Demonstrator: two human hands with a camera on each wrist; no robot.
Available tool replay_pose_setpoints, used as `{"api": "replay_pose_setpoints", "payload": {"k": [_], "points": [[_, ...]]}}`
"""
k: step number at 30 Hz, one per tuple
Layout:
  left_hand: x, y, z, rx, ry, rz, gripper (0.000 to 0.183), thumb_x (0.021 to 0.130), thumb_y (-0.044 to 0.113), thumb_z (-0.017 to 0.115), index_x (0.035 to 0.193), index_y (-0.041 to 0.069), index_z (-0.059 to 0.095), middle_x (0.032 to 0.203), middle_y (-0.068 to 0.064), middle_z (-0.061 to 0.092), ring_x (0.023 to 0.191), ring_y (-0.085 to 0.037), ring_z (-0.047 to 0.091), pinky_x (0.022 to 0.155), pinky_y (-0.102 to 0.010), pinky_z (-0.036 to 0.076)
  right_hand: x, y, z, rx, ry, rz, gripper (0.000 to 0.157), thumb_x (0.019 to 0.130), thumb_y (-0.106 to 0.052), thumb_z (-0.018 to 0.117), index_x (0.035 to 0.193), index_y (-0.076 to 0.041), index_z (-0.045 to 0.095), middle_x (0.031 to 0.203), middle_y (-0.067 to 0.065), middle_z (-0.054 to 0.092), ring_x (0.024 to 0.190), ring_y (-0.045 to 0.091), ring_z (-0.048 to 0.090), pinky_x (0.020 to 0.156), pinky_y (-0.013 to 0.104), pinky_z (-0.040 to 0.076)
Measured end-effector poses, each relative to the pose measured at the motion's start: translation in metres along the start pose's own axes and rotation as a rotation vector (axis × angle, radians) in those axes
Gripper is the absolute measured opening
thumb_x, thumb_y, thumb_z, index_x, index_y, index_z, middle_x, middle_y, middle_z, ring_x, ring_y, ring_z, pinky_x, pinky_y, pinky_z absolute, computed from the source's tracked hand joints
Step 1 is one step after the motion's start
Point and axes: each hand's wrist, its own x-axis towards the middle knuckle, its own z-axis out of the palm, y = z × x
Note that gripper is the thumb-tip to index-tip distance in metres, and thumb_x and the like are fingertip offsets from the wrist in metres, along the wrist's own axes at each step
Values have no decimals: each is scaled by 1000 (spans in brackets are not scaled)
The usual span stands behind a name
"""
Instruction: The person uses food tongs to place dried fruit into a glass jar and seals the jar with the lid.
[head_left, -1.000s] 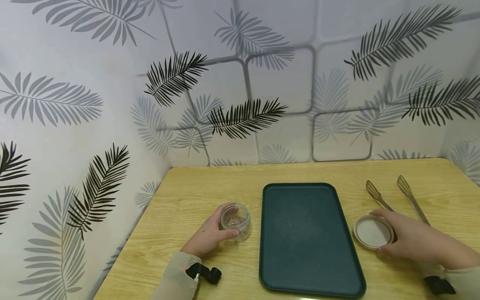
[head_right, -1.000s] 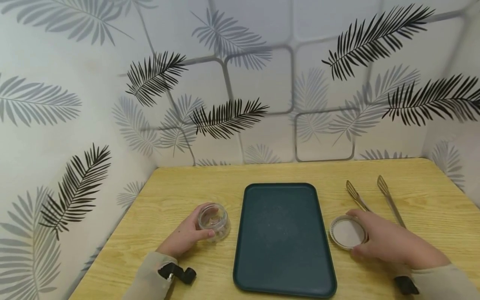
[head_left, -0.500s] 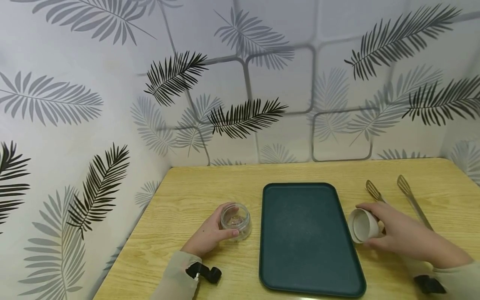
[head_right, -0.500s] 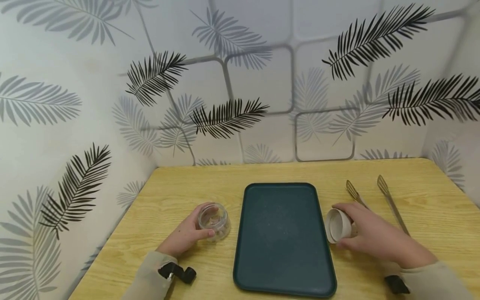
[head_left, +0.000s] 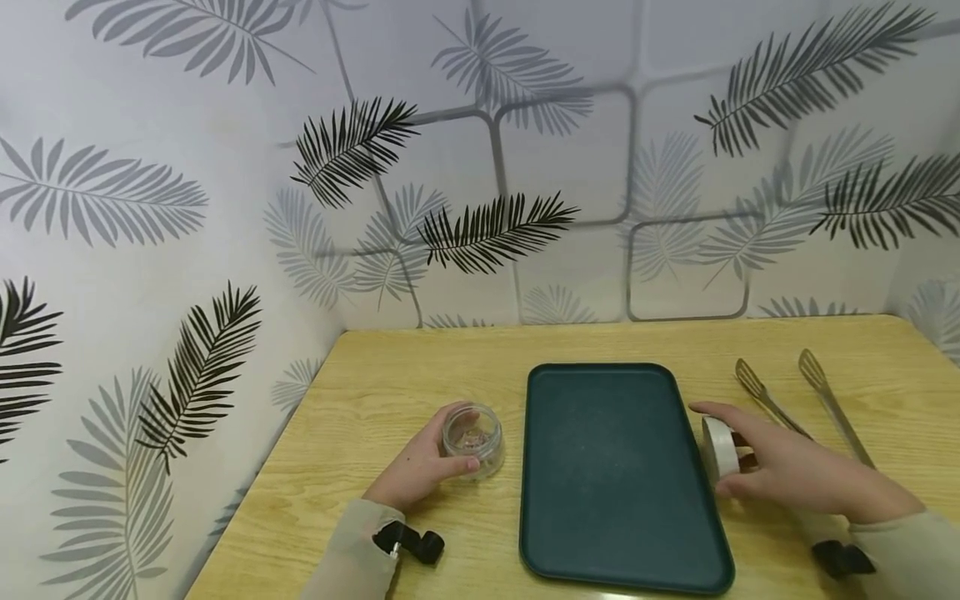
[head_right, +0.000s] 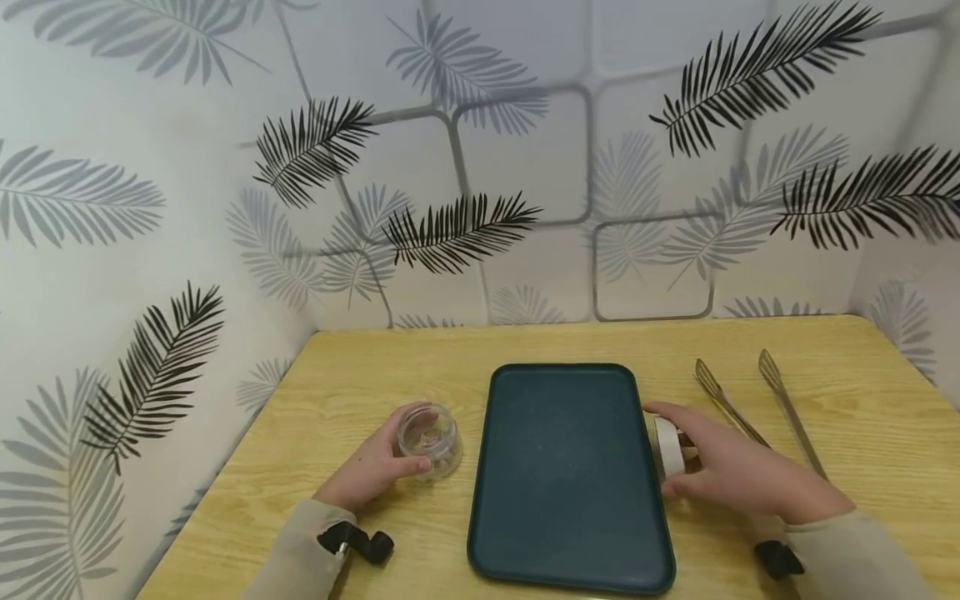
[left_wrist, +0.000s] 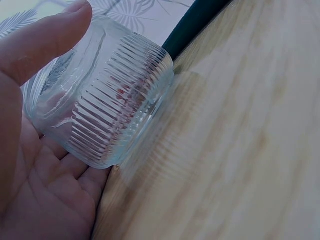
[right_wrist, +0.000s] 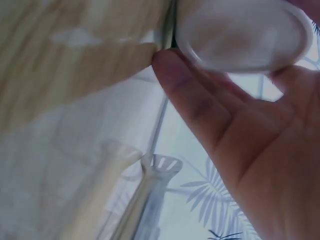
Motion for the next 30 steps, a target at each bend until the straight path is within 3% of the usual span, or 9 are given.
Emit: {"api": "replay_pose_setpoints", "payload": {"k": [4, 8, 15, 18, 23, 26, 30], "points": [[2, 2, -1, 14, -6, 13, 85, 91, 23, 79, 159, 19, 28, 156, -4, 41, 138, -22, 44, 110, -42, 36, 5, -15, 0, -66, 101, 7, 103, 82, -34, 86, 161, -14, 23, 143, 21, 40, 111, 33, 54, 74, 31, 55], [2, 3, -1, 13, -8, 4, 90, 88, 18, 82, 160, 17, 26, 157, -3, 39, 137, -22, 44, 110, -43, 35, 17, -35, 3, -120, 148, 7, 102, 82, -46, 83, 159, -12, 26, 134, 12, 48, 108, 25, 57, 70, 30, 53], [0, 4, 2, 28, 13, 0, 91, 85, 19, 85, 158, 18, 30, 154, -2, 43, 135, -22, 46, 109, -42, 36, 49, -70, 22, -186, 94, -94, 91, 88, -63, 67, 158, -19, 32, 134, 6, 52, 91, 13, 58, 69, 33, 50], [-1, 4, 4, 54, 41, -6, 90, 83, 22, 87, 156, 20, 35, 150, 1, 47, 131, -20, 49, 107, -44, 38, 69, -85, 36, -244, 63, -149, 90, 87, -66, 66, 159, -25, 31, 143, 4, 48, 98, 13, 59, 77, 37, 50], [-2, 7, 7, 91, 78, -13, 91, 81, 24, 88, 156, 24, 36, 148, -2, 49, 130, -20, 50, 105, -46, 39, 99, -110, 59, -297, 24, -224, 87, 86, -50, 78, 158, -33, 33, 152, -3, 41, 114, 12, 59, 88, 40, 51], [-1, 8, 8, 101, 81, -9, 91, 82, 25, 87, 157, 26, 35, 148, -3, 49, 131, -19, 50, 105, -46, 40, 114, -123, 72, -308, 0, -258, 86, 85, -38, 83, 157, -31, 36, 153, -5, 40, 120, 13, 56, 92, 39, 50], [-1, 9, 8, 97, 80, 0, 91, 82, 24, 86, 156, 29, 34, 148, -1, 49, 127, -18, 52, 103, -44, 42, 132, -133, 88, -342, -17, -295, 86, 84, -33, 85, 156, -28, 39, 153, -5, 40, 126, 15, 52, 95, 38, 49]]}}
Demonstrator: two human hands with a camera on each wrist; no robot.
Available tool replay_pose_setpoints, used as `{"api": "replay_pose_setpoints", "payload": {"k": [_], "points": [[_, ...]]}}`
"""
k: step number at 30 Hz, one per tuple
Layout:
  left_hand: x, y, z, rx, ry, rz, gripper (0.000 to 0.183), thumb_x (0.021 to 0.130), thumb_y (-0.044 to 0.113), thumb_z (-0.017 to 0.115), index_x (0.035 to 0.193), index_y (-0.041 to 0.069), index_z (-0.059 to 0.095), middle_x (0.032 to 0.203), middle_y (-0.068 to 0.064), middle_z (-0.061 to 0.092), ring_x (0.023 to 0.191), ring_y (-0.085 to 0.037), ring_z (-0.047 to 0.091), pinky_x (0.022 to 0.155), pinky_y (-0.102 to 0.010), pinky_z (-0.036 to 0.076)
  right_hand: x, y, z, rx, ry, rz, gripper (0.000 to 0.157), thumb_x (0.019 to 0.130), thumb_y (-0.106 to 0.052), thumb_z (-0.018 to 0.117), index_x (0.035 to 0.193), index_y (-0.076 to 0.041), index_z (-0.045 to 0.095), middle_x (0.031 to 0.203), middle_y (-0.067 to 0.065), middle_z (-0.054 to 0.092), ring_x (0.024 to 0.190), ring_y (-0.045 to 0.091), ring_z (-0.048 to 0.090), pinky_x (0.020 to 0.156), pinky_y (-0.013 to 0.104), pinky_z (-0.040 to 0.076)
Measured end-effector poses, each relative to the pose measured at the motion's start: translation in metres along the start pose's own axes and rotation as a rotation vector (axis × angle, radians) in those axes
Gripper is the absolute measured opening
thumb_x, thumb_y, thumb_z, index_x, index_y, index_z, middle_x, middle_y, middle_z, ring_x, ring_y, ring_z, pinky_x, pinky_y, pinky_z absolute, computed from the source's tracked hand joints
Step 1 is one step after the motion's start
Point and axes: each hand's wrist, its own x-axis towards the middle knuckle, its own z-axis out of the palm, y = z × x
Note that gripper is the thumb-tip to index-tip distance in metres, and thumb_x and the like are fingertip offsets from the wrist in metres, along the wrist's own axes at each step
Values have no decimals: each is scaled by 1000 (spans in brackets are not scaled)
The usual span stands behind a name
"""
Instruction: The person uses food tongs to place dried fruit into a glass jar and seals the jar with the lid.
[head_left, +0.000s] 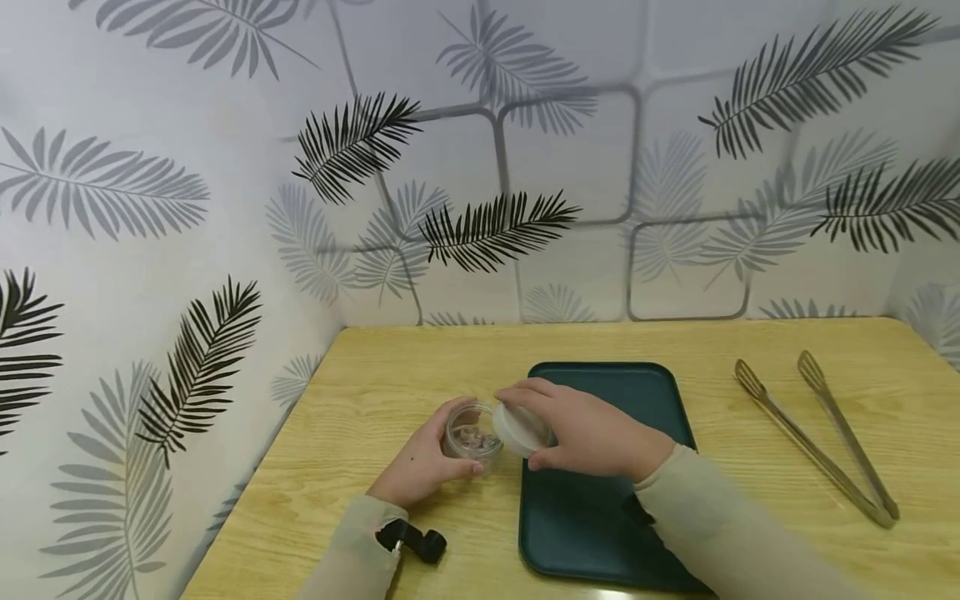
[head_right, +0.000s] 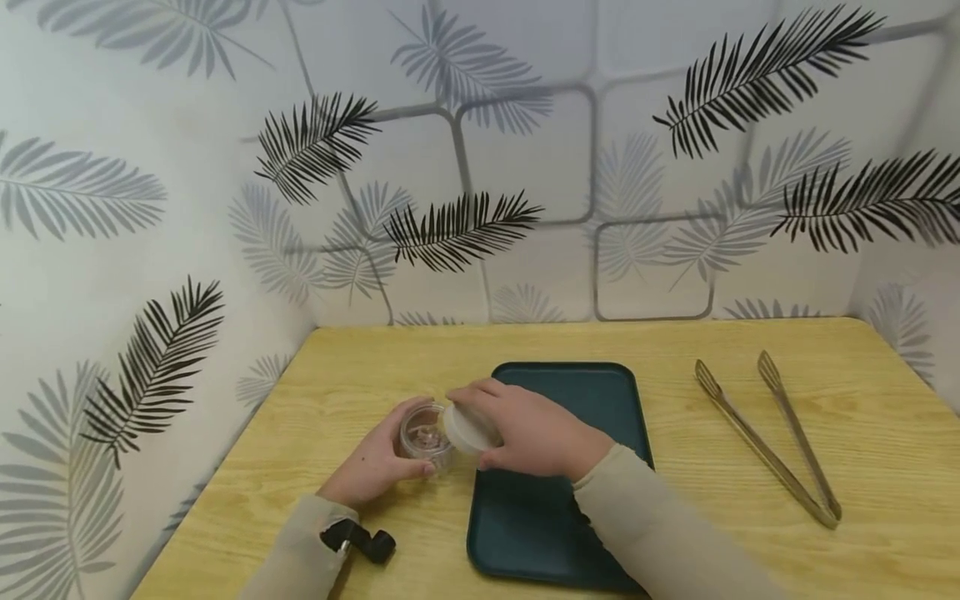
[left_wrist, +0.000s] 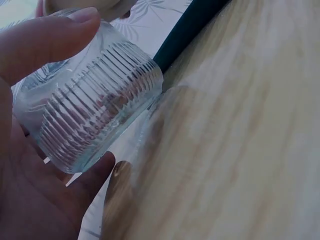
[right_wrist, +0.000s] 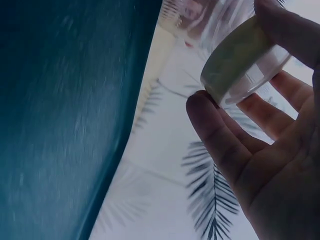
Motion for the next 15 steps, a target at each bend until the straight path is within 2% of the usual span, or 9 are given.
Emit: {"api": "replay_pose_setpoints", "payload": {"k": [8, 11, 15], "points": [[-1, 2, -3, -26, -23, 1, 88, 83, 27, 86, 154, 37, 35, 140, 2, 50, 119, -21, 55, 100, -44, 43, 24, -10, 17, -68, 4, -82, 86, 85, -23, 85, 157, -28, 38, 156, 0, 40, 133, 23, 48, 97, 42, 50], [-1, 4, -2, -38, -41, 18, 92, 82, 31, 87, 156, 36, 32, 142, 0, 49, 122, -23, 53, 102, -44, 42, 29, -13, 21, -112, 8, -107, 87, 86, -19, 84, 158, -29, 37, 158, 2, 38, 137, 26, 45, 98, 42, 49], [-2, 6, 0, -43, -53, 7, 93, 81, 34, 87, 156, 36, 31, 141, 0, 50, 121, -23, 54, 101, -43, 43, 33, -16, 22, -152, 10, -156, 85, 86, -17, 84, 157, -27, 39, 159, 3, 38, 138, 29, 45, 99, 44, 48]]}}
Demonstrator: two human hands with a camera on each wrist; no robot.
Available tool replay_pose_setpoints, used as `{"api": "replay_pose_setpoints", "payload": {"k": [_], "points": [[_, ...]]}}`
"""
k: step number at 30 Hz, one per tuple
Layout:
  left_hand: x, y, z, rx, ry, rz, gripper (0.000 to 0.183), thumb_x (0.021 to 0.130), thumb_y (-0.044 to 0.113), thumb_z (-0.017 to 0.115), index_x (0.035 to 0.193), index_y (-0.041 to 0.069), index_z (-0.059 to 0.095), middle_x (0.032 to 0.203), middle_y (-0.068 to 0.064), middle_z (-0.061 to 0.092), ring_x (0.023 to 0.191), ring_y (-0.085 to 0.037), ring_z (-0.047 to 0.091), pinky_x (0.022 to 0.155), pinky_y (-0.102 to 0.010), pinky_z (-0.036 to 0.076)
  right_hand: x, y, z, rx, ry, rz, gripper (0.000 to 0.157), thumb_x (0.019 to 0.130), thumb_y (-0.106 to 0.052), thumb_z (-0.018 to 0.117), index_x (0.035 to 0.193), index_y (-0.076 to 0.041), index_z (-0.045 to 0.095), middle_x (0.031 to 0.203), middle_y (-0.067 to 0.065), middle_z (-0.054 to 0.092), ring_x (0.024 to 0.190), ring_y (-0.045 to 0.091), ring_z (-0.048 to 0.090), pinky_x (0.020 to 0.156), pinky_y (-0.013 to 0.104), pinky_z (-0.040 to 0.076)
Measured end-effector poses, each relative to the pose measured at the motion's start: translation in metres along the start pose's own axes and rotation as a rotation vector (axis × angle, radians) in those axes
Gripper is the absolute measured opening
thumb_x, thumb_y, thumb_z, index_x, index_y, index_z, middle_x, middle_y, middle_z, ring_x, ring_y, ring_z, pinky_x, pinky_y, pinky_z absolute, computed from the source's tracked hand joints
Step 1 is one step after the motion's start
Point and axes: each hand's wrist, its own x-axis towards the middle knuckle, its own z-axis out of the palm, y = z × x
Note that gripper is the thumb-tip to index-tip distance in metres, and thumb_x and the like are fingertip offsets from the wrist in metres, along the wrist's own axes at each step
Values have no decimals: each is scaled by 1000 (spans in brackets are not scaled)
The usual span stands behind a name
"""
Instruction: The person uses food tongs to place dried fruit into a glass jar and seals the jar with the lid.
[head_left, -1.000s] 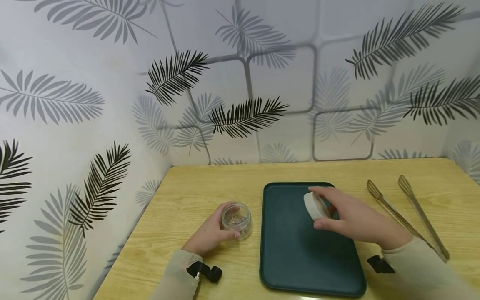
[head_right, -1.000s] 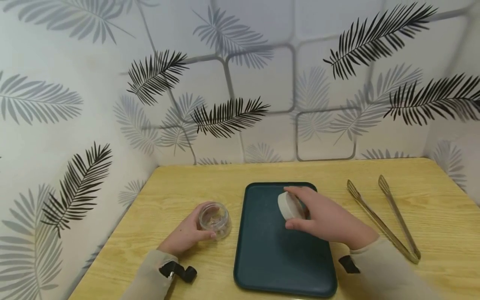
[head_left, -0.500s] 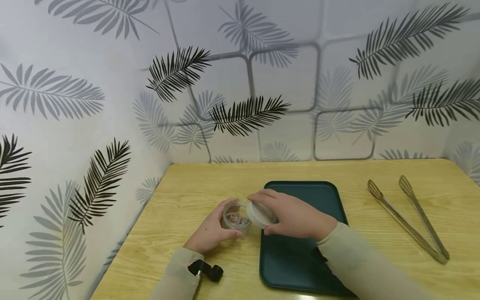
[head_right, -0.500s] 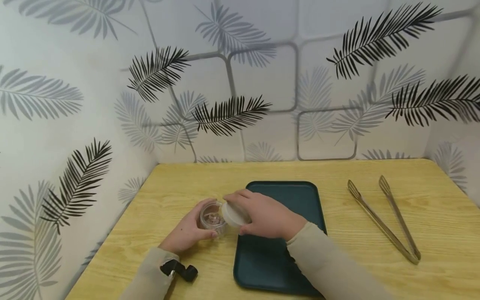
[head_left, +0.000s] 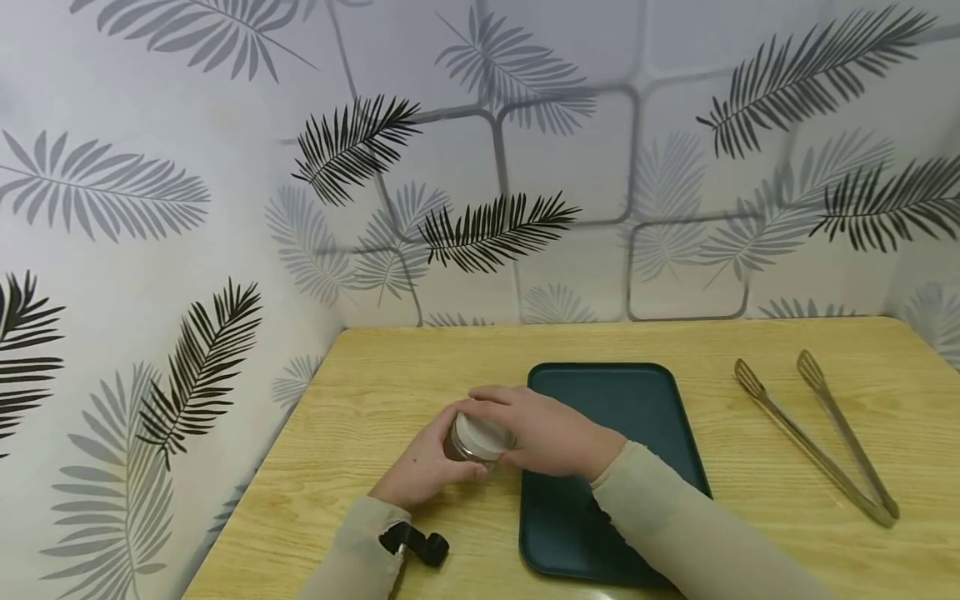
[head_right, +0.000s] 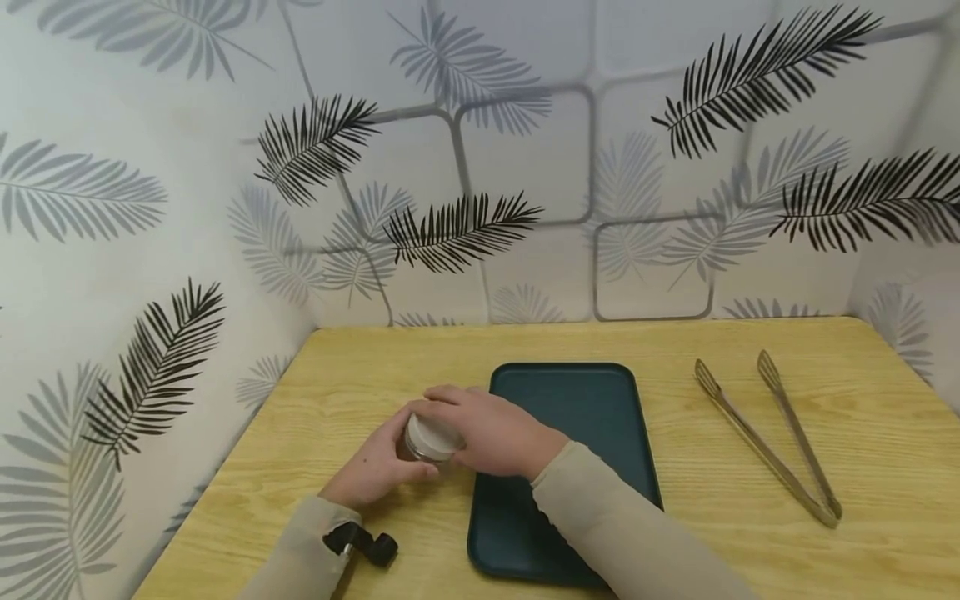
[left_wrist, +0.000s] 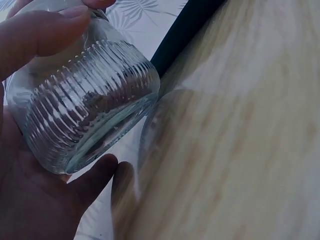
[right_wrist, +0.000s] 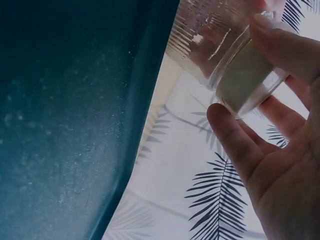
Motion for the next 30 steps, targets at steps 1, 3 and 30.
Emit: {"api": "replay_pose_setpoints", "payload": {"k": [1, 3, 30], "points": [[0, 0, 0, -3, -4, -3, 92, 82, 33, 87, 156, 35, 32, 140, -1, 51, 121, -23, 54, 100, -43, 44, 1, -1, -1, -4, -5, -14, 84, 86, -17, 84, 157, -27, 41, 159, 3, 38, 137, 30, 46, 99, 44, 48], [0, 0, 1, -26, -14, -7, 92, 82, 31, 87, 156, 35, 32, 139, -2, 52, 120, -23, 55, 99, -43, 45, 2, -2, -2, -18, -14, -39, 82, 85, -16, 84, 156, -26, 43, 159, 3, 39, 135, 31, 47, 99, 45, 48], [3, -6, 2, -68, -17, 39, 88, 82, 25, 87, 153, 38, 37, 137, -4, 53, 119, -25, 57, 96, -41, 48, -3, -3, -5, 36, -51, 48, 81, 88, -24, 78, 157, -32, 38, 159, 10, 33, 136, 32, 43, 96, 46, 49]]}}
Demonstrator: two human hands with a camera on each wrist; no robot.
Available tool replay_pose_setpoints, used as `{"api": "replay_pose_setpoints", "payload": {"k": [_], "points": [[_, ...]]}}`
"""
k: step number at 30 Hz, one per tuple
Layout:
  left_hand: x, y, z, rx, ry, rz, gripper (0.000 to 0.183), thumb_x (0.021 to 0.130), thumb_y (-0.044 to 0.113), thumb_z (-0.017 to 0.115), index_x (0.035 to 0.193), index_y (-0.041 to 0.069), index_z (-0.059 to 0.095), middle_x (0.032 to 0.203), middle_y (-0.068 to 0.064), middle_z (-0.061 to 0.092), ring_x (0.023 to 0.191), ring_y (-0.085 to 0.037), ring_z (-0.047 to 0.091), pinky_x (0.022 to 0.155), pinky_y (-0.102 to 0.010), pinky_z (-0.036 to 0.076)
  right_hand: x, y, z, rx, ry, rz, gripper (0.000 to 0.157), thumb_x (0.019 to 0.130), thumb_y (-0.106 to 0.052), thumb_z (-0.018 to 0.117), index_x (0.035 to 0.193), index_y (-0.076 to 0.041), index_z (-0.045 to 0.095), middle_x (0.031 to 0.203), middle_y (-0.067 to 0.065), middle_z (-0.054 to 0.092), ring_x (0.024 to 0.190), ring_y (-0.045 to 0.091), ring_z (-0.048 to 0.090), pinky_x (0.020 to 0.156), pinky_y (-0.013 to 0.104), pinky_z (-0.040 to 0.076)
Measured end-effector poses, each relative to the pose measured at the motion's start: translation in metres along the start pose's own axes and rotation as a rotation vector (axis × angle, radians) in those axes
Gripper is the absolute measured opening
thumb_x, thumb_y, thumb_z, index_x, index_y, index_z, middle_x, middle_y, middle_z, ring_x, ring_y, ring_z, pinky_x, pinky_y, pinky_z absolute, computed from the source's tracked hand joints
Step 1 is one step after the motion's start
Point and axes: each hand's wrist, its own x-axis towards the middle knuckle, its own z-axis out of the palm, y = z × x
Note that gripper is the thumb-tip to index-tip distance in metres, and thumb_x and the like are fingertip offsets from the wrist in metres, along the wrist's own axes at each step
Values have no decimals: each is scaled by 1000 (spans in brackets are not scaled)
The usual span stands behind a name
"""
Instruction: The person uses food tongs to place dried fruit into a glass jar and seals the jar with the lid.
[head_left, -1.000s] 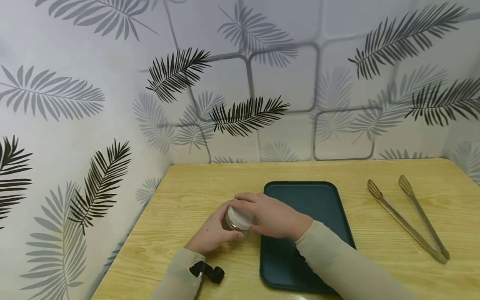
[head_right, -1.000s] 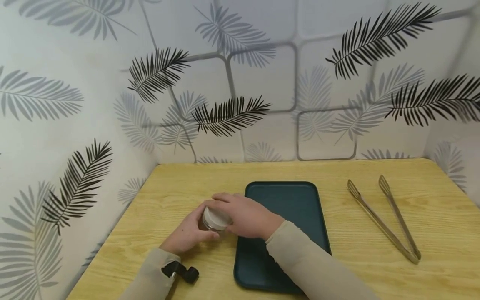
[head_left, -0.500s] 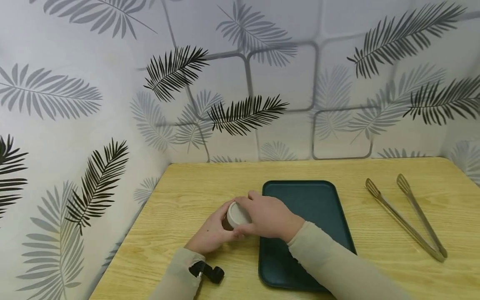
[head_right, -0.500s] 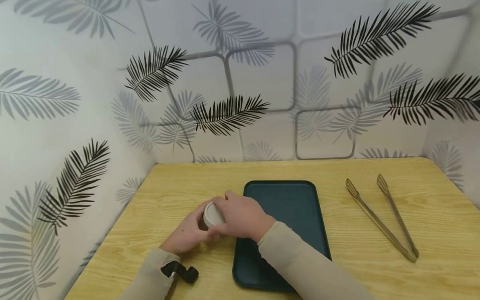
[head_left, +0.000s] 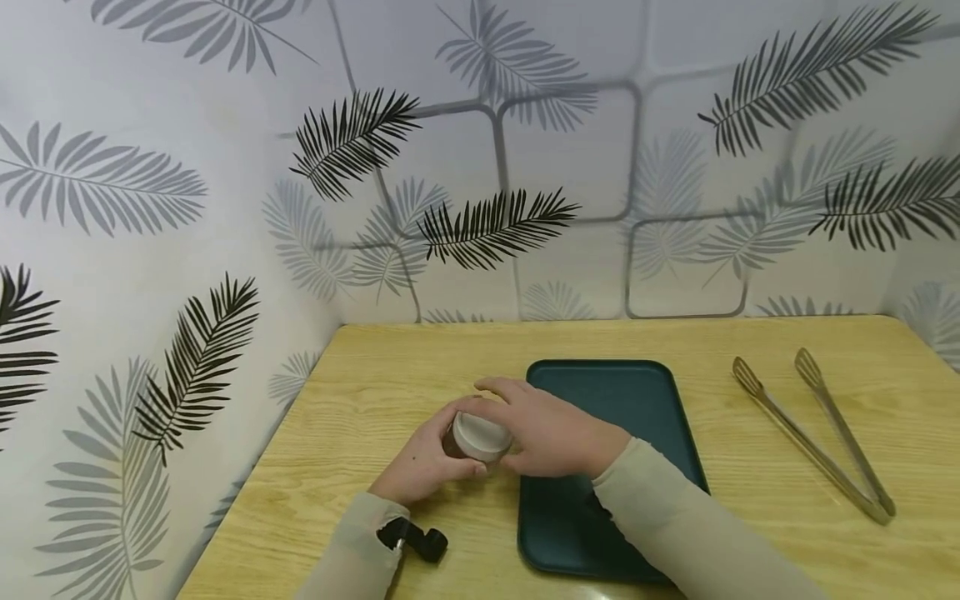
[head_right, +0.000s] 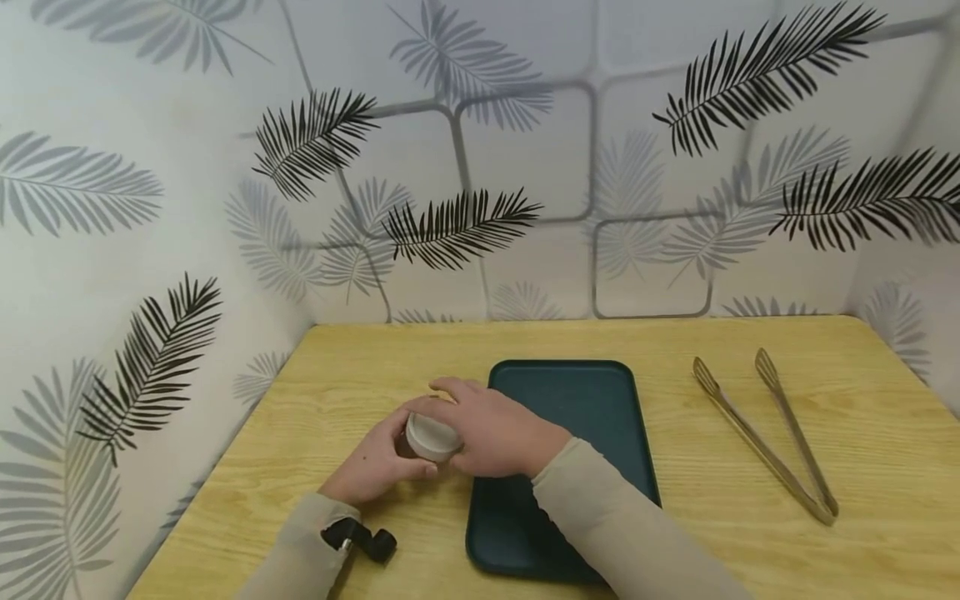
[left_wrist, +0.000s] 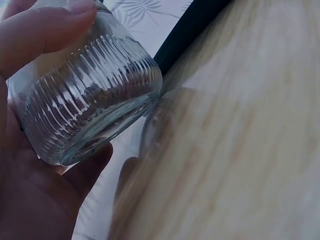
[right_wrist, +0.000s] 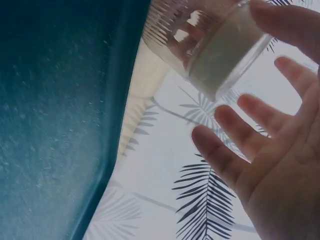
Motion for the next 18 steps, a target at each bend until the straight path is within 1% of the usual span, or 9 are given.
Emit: {"api": "replay_pose_setpoints", "payload": {"k": [2, 3, 5, 6, 8, 11, 13, 16, 18], "points": [[0, 0, 1, -12, -4, -2, 89, 82, 21, 87, 153, 39, 37, 138, -4, 53, 119, -25, 56, 96, -42, 48, -1, 0, -1, -24, -7, -47, 80, 87, -11, 74, 157, -31, 39, 159, 11, 33, 137, 35, 44, 96, 47, 49], [1, 0, 1, -15, -3, 1, 89, 82, 20, 87, 153, 39, 38, 139, -4, 52, 118, -26, 56, 97, -42, 47, -1, 0, -1, -31, -7, -69, 79, 87, -8, 72, 157, -30, 40, 157, 13, 35, 135, 35, 46, 96, 47, 49], [0, 0, 2, -15, 1, 1, 88, 81, 19, 88, 152, 40, 39, 141, -2, 51, 119, -25, 55, 97, -42, 47, 0, 0, 1, -46, 1, -83, 76, 89, -6, 71, 156, -27, 42, 151, 14, 42, 126, 31, 53, 92, 44, 52], [0, 0, 3, -8, 4, 0, 88, 81, 21, 88, 152, 40, 39, 141, -2, 51, 120, -25, 55, 98, -42, 46, 0, -1, 2, -53, 0, -65, 74, 90, -8, 71, 155, -27, 42, 146, 13, 46, 119, 28, 57, 88, 41, 53], [0, 1, 4, 28, 17, 6, 88, 81, 26, 88, 152, 42, 38, 141, 1, 50, 118, -24, 55, 97, -42, 47, 2, -3, 3, -64, 15, -8, 69, 93, -22, 75, 154, -26, 43, 132, 12, 52, 101, 21, 61, 78, 36, 54], [0, 1, 5, 65, 29, 18, 88, 82, 33, 87, 153, 43, 36, 143, 5, 49, 119, -21, 55, 96, -41, 48, 4, -8, 4, -93, 30, 110, 72, 90, -47, 75, 152, -27, 44, 113, 8, 54, 80, 15, 57, 66, 34, 52], [0, 1, 5, 89, 31, 31, 88, 83, 35, 86, 154, 43, 34, 144, 6, 48, 119, -21, 55, 96, -40, 48, 5, -11, 5, -118, 30, 163, 75, 88, -58, 72, 151, -26, 44, 107, 7, 53, 75, 15, 54, 63, 34, 50], [-1, 1, 5, 92, 30, 34, 87, 84, 36, 85, 154, 42, 34, 144, 6, 47, 120, -21, 55, 96, -40, 48, 6, -14, 6, -138, 26, 210, 77, 88, -61, 69, 151, -24, 44, 108, 8, 55, 74, 16, 55, 61, 35, 49], [-1, 2, 5, 113, 46, 33, 86, 84, 36, 84, 154, 42, 34, 144, 6, 48, 120, -20, 55, 96, -40, 48, 6, -15, 8, -147, 24, 234, 80, 88, -64, 67, 151, -20, 43, 111, 9, 58, 77, 17, 58, 62, 36, 50]]}}
